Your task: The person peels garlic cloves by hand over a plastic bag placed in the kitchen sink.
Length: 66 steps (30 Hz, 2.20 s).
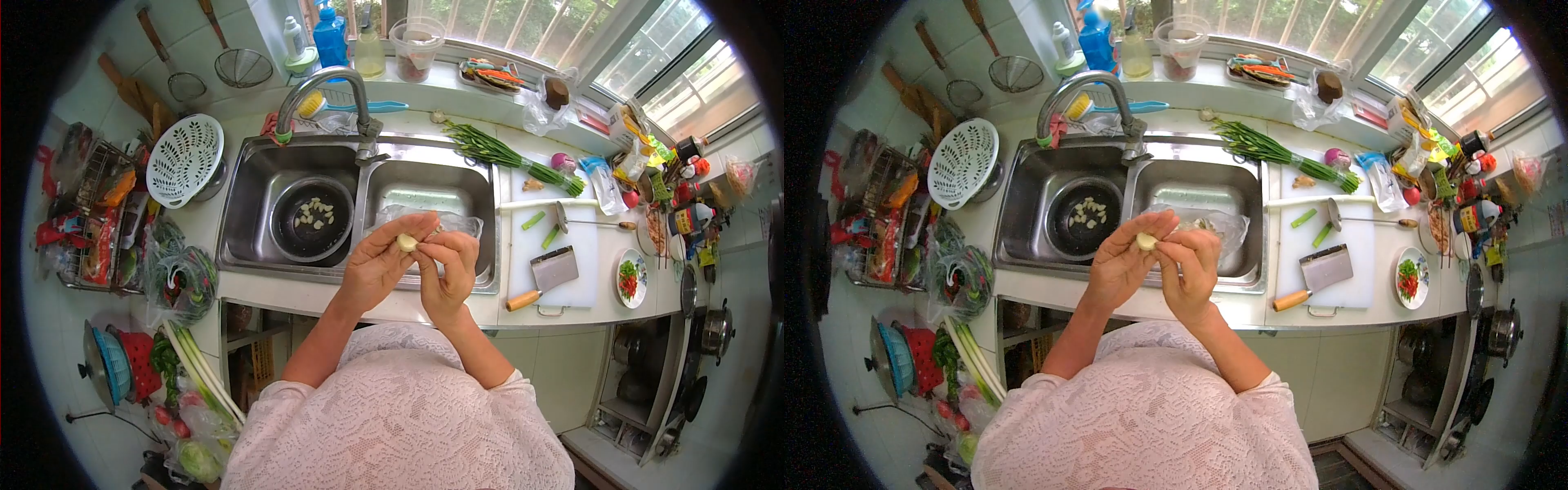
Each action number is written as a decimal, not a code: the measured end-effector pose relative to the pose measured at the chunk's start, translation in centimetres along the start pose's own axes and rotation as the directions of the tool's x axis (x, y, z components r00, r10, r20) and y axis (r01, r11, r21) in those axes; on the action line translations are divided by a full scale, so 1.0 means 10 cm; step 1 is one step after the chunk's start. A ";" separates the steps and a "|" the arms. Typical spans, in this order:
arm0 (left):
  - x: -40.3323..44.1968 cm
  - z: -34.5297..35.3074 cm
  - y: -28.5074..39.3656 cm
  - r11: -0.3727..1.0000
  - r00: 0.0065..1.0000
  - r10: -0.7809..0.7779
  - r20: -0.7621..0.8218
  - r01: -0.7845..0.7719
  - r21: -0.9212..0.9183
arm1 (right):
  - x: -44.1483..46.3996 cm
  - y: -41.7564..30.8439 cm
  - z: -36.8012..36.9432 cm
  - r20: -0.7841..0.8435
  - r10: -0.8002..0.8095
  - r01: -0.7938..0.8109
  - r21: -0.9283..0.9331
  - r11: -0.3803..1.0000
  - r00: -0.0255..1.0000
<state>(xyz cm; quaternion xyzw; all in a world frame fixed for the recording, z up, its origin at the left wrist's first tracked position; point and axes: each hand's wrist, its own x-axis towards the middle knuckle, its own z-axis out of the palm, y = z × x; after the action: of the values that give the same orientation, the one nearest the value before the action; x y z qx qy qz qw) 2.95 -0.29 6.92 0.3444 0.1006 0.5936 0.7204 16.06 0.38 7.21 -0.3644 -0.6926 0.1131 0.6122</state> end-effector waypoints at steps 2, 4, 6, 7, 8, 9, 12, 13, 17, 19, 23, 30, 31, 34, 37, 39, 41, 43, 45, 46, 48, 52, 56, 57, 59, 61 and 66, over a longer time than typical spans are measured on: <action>0.00 0.02 -0.01 1.000 1.000 0.007 -0.010 -0.007 0.018 | 0.00 0.01 -0.01 -0.007 -0.010 0.010 0.004 1.000 1.000; 0.00 0.04 -0.02 1.000 1.000 0.011 -0.023 -0.010 0.026 | -0.01 0.02 -0.03 -0.015 -0.019 0.019 0.009 1.000 1.000; 0.00 0.06 -0.02 0.999 0.999 0.013 -0.032 -0.011 0.052 | -0.01 0.03 -0.04 0.001 0.001 -0.001 0.010 1.000 1.000; 0.00 0.08 -0.03 0.997 0.999 0.015 -0.042 -0.012 0.078 | -0.01 0.03 -0.05 -0.001 0.000 0.000 0.008 1.000 1.000; -0.01 0.08 -0.03 0.997 0.999 0.015 -0.041 -0.011 0.078 | -0.01 0.02 -0.05 0.014 -0.001 0.001 0.007 1.000 1.000; -0.01 0.07 -0.04 0.997 0.998 0.029 -0.059 -0.025 0.076 | -0.01 0.02 -0.06 0.028 -0.001 0.001 0.007 1.000 1.000; -0.02 0.05 -0.07 0.996 0.993 0.072 -0.089 -0.066 0.063 | -0.01 -0.02 -0.05 0.060 0.001 -0.001 0.006 1.000 0.998; -0.03 0.05 -0.07 0.994 0.990 0.100 -0.101 -0.095 0.051 | -0.01 -0.04 -0.07 0.059 0.000 0.000 0.006 1.000 0.998; -0.03 0.08 -0.03 0.994 0.984 0.107 -0.143 -0.108 0.002 | -0.03 -0.07 -0.10 0.054 0.005 -0.008 0.052 0.999 0.999; -0.04 0.08 -0.01 0.993 0.983 0.089 -0.158 -0.100 -0.062 | -0.03 -0.05 -0.13 0.042 0.010 -0.014 0.071 0.997 0.999; -0.06 0.09 0.01 0.989 0.988 0.083 -0.131 -0.098 -0.108 | 0.07 0.17 -0.19 0.000 0.077 -0.077 -0.112 0.991 0.997; -0.07 0.08 0.02 0.981 0.988 0.083 -0.134 -0.105 -0.162 | 0.21 -0.04 -0.16 0.013 0.043 -0.042 -0.059 0.997 0.999; -0.06 0.07 0.01 0.980 0.987 0.085 -0.136 -0.108 -0.165 | 0.20 -0.05 -0.15 0.013 0.044 -0.043 -0.059 0.997 0.999; -0.06 0.04 -0.01 0.989 0.990 0.096 -0.100 -0.106 -0.102 | 0.17 -0.05 -0.06 0.081 -0.082 0.086 -0.038 0.996 0.993; -0.05 0.07 0.01 0.992 0.988 0.104 -0.115 -0.111 -0.054 | 0.13 -0.01 -0.02 0.065 -0.097 0.098 -0.004 0.995 0.993; -0.05 0.07 0.00 0.993 0.988 0.109 -0.113 -0.114 -0.040 | 0.13 -0.01 -0.01 0.057 -0.105 0.105 -0.002 0.994 0.993; -0.04 0.08 0.00 0.993 0.987 0.114 -0.109 -0.118 -0.027 | 0.13 0.00 -0.01 0.049 -0.113 0.113 -0.001 0.994 0.992; -0.03 0.07 -0.01 0.992 0.987 0.118 -0.106 -0.122 -0.026 | 0.14 0.00 -0.01 0.061 -0.124 0.125 -0.004 0.992 0.990; -0.03 0.05 -0.01 0.992 0.987 0.118 -0.111 -0.121 -0.022 | 0.14 -0.01 0.00 0.067 -0.125 0.125 -0.002 0.992 0.990; -0.02 0.04 0.00 0.993 0.986 0.117 -0.117 -0.120 -0.017 | 0.13 -0.01 0.01 0.073 -0.125 0.126 0.000 0.992 0.989; -0.01 0.04 0.01 0.992 0.987 0.118 -0.110 -0.121 -0.022 | 0.12 -0.01 0.02 0.055 -0.113 0.112 0.022 0.993 0.992; -0.02 -0.01 0.02 0.993 0.990 0.085 -0.111 -0.093 -0.069 | 0.11 -0.02 0.05 0.013 0.000 0.000 0.049 0.999 1.000; 0.01 0.03 0.00 0.994 0.991 0.103 -0.090 -0.106 -0.029 | 0.11 0.03 0.05 0.043 -0.074 0.072 0.034 0.997 0.996; 0.01 0.04 0.00 0.994 0.989 0.091 -0.117 -0.096 -0.042 | 0.11 0.05 0.05 0.039 -0.095 0.095 0.017 0.995 0.995; 0.01 0.04 -0.01 0.995 0.986 0.078 -0.145 -0.087 -0.055 | 0.11 0.07 0.06 0.036 -0.116 0.116 -0.001 0.993 0.993; 0.01 0.04 -0.03 0.995 0.983 0.081 -0.166 -0.090 -0.044 | 0.12 0.07 0.06 0.039 -0.116 0.116 0.000 0.993 0.993; 0.02 -0.02 -0.04 0.993 0.984 0.121 -0.134 -0.121 0.003 | 0.12 0.05 0.07 0.069 -0.079 0.079 0.001 0.997 0.995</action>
<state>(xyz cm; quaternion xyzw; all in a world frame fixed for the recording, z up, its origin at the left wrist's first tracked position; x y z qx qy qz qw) 3.23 -0.08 6.60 0.3074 0.1263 0.6583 0.6754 15.64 1.71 7.63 -0.3331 -0.7272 0.1007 0.5917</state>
